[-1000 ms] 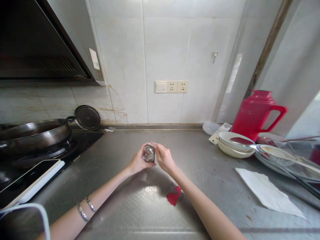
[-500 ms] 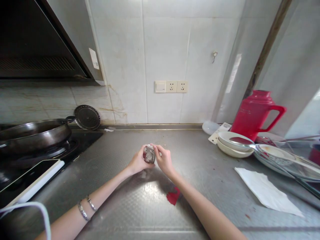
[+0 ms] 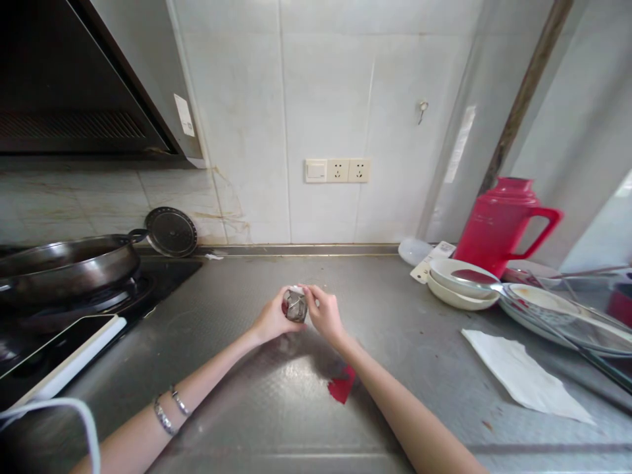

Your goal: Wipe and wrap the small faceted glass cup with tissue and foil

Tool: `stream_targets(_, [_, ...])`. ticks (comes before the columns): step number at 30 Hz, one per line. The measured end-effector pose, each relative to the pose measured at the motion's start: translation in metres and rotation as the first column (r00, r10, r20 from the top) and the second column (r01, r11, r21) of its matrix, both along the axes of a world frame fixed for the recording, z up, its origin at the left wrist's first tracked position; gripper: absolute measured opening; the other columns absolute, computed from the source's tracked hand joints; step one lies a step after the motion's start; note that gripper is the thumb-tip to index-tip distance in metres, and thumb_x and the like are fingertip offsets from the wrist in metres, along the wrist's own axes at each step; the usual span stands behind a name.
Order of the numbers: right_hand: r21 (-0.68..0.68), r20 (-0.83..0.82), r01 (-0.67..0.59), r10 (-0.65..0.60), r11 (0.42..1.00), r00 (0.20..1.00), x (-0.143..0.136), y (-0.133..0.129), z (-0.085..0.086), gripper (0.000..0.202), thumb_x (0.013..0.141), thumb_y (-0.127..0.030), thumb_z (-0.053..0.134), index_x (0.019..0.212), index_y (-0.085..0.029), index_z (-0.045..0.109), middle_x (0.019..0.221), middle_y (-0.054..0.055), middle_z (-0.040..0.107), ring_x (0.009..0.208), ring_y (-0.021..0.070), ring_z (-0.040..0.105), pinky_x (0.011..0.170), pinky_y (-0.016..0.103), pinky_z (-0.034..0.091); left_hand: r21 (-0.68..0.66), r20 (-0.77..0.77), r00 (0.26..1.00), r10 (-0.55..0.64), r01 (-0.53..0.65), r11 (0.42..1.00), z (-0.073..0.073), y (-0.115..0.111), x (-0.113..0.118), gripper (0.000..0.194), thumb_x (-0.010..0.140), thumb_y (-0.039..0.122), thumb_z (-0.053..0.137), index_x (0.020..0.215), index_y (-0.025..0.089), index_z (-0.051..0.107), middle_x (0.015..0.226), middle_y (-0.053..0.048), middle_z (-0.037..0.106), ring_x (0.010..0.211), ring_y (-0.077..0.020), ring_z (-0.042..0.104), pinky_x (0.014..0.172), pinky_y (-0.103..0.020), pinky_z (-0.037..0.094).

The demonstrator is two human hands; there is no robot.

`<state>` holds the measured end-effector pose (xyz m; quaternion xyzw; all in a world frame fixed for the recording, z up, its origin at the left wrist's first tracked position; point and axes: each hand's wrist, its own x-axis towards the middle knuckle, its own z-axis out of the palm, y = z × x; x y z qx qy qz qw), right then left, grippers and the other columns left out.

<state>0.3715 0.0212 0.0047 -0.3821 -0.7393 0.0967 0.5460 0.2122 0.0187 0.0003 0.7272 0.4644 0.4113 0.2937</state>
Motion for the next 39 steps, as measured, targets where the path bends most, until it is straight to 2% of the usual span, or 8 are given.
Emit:
stream_targets(6, [0.266, 0.223, -0.205, 0.146, 0.942, 0.964, 0.000, -0.004, -0.004, 0.029, 0.095, -0.022, 0.045, 0.117, -0.024, 0.063, 0.116, 0.008, 0.069, 0.113, 0.0237, 0.062, 0.104, 0.046, 0.048, 0.008, 0.041, 0.999, -0.019, 0.019, 1.000, -0.007, 0.005, -0.001, 0.079, 0.052, 0.033, 0.083, 0.120, 0.019, 0.046, 0.088, -0.003, 0.069, 0.080, -0.0215, 0.065, 0.070, -0.029, 0.048])
stream_targets(11, [0.332, 0.406, -0.387, 0.240, 0.860, 0.882, 0.000, -0.007, 0.004, 0.025, 0.093, -0.016, 0.051, 0.114, -0.022, 0.063, 0.118, 0.009, 0.067, 0.118, 0.0235, 0.059, 0.107, 0.048, 0.044, -0.009, 0.113, 0.993, -0.038, 0.039, 0.999, -0.009, 0.008, -0.001, 0.076, 0.053, 0.028, 0.082, 0.118, 0.020, 0.043, 0.094, -0.005, 0.071, 0.084, -0.0222, 0.066, 0.074, -0.030, 0.049])
stream_targets(17, [0.350, 0.399, -0.312, 0.160, 0.884, 0.903, 0.013, 0.000, 0.013, 0.024, 0.094, -0.015, 0.047, 0.110, -0.020, 0.064, 0.112, 0.010, 0.070, 0.113, 0.0239, 0.062, 0.107, 0.054, 0.042, -0.059, 0.106, 0.994, 0.013, -0.006, 0.998, -0.002, 0.004, 0.003, 0.077, 0.050, 0.032, 0.085, 0.116, 0.018, 0.047, 0.087, -0.003, 0.070, 0.072, -0.0174, 0.064, 0.060, -0.024, 0.046])
stream_targets(22, [0.366, 0.422, -0.295, 0.125, 0.883, 0.898, 0.010, -0.002, 0.009, 0.026, 0.094, -0.015, 0.046, 0.111, -0.020, 0.064, 0.113, 0.009, 0.070, 0.115, 0.0236, 0.061, 0.105, 0.051, 0.045, -0.089, 0.230, 0.973, -0.016, 0.038, 0.995, -0.006, 0.007, 0.003, 0.077, 0.047, 0.025, 0.087, 0.113, 0.018, 0.049, 0.086, -0.003, 0.069, 0.075, -0.0181, 0.064, 0.066, -0.026, 0.048])
stream_targets(26, [0.360, 0.256, -0.216, 0.127, 0.908, 0.958, 0.005, -0.003, 0.006, 0.028, 0.094, -0.017, 0.045, 0.114, -0.023, 0.064, 0.111, 0.007, 0.071, 0.108, 0.0229, 0.065, 0.105, 0.048, 0.047, -0.105, 0.369, 0.922, -0.116, 0.166, 0.981, -0.001, 0.006, 0.007, 0.071, 0.047, 0.022, 0.086, 0.108, 0.017, 0.050, 0.092, -0.004, 0.068, 0.079, -0.0179, 0.064, 0.070, -0.028, 0.049])
stream_targets(30, [0.312, 0.068, -0.066, 0.047, 0.948, 0.997, 0.006, 0.002, 0.008, 0.029, 0.095, -0.019, 0.042, 0.110, -0.025, 0.066, 0.103, 0.004, 0.073, 0.100, 0.0224, 0.069, 0.100, 0.046, 0.051, -0.162, 0.437, 0.896, -0.085, 0.172, 0.972, 0.007, -0.001, 0.010, 0.068, 0.048, 0.022, 0.087, 0.106, 0.015, 0.052, 0.087, -0.002, 0.066, 0.075, -0.0152, 0.063, 0.068, -0.025, 0.048])
stream_targets(36, [0.485, 0.189, -0.176, 0.094, 0.857, 0.978, 0.006, 0.001, 0.006, 0.031, 0.092, -0.013, 0.047, 0.119, -0.022, 0.062, 0.109, 0.007, 0.072, 0.106, 0.0212, 0.066, 0.100, 0.047, 0.051, -0.194, 0.469, 0.880, -0.077, 0.188, 0.963, 0.005, 0.001, 0.010, 0.069, 0.048, 0.028, 0.087, 0.104, 0.015, 0.049, 0.078, 0.001, 0.063, 0.063, -0.0112, 0.058, 0.054, -0.021, 0.046])
stream_targets(39, [0.481, 0.178, -0.164, 0.087, 0.861, 0.980, 0.006, 0.000, 0.007, 0.033, 0.092, -0.013, 0.047, 0.120, -0.023, 0.061, 0.108, 0.006, 0.072, 0.102, 0.0208, 0.068, 0.099, 0.045, 0.053, -0.214, 0.474, 0.879, -0.056, 0.176, 0.961, 0.006, 0.001, 0.010, 0.070, 0.048, 0.030, 0.087, 0.105, 0.016, 0.049, 0.077, 0.002, 0.062, 0.062, -0.0111, 0.057, 0.049, -0.020, 0.044])
